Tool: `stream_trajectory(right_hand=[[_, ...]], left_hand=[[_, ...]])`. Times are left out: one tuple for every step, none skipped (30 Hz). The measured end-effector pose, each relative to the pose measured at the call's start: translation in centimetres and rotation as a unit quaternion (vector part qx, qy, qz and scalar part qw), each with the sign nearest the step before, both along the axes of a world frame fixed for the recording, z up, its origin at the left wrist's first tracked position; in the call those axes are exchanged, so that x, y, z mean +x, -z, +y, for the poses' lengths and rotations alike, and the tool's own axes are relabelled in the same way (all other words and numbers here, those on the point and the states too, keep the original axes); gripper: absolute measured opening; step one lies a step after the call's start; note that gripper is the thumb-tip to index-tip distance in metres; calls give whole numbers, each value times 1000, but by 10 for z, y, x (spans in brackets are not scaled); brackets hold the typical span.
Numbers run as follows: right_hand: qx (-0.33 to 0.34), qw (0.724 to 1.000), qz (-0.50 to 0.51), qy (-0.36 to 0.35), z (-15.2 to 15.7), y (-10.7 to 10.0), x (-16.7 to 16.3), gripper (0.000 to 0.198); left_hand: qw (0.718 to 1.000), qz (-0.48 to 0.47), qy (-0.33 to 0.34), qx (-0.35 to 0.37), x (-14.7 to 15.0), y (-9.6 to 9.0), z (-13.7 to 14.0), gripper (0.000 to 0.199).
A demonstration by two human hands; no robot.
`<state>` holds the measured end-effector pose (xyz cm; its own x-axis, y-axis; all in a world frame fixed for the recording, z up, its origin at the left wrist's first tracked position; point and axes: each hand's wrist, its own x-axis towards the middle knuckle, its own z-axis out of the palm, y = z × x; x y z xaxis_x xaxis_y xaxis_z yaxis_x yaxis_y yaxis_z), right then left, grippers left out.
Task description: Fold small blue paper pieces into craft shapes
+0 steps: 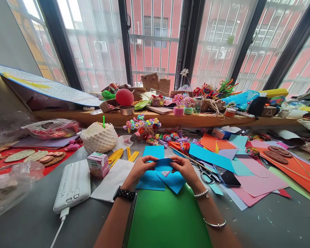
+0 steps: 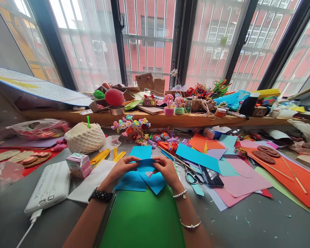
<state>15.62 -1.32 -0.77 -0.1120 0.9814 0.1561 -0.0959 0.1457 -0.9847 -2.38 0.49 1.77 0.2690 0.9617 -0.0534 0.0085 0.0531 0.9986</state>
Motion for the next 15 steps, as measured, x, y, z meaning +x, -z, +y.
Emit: stream_trajectory(right_hand=[[-3,1000,1,0,0,0,0,27],[-5,1000,2,0,-1,0,0,27],[-7,1000,2,0,-1,-1,0,27],[-7,1000,4,0,-1,-1,0,27],[-6,1000,5,-2,-2,-2,0,27],[-5,1000,8,-5,-3,-2,0,27],[-4,1000,12,-11,-4,-3,0,26],[-3,1000,16,-17,-5,-4,-1,26],[-3,1000,20,-23,-5,-5,-1,26],[-4,999,23,-27,-6,-5,-1,26],[-7,999,26,-28,-6,-6,-1,25],[-9,999,28,-27,-7,-5,-1,24],[-12,999,29,-24,-6,-5,-1,23],[-14,999,30,-21,-6,-5,-1,22],[-16,999,30,-19,-6,-4,0,21]], left_hand=[[1000,1,-1,-5,0,-1,0,22],[1000,0,-5,-11,0,-1,-1,22],[1000,-3,-9,-17,0,-2,-1,21],[1000,-7,-15,-23,0,-2,-2,21],[999,-11,-20,-29,0,-2,-2,21],[999,-15,-24,-33,0,-3,-3,21],[999,-18,-25,-37,0,-3,-4,20],[999,-21,-24,-42,0,-3,-4,20],[998,-23,-21,-46,-1,-3,-4,19],[998,-24,-17,-51,-1,-3,-4,19],[998,-25,-14,-55,-1,-3,-4,20],[998,-27,-11,-56,-1,-3,-4,20],[998,-27,-8,-56,-2,-3,-4,21],[998,-27,-4,-55,-2,-3,-4,21],[998,-28,2,-52,-2,-3,-4,22]])
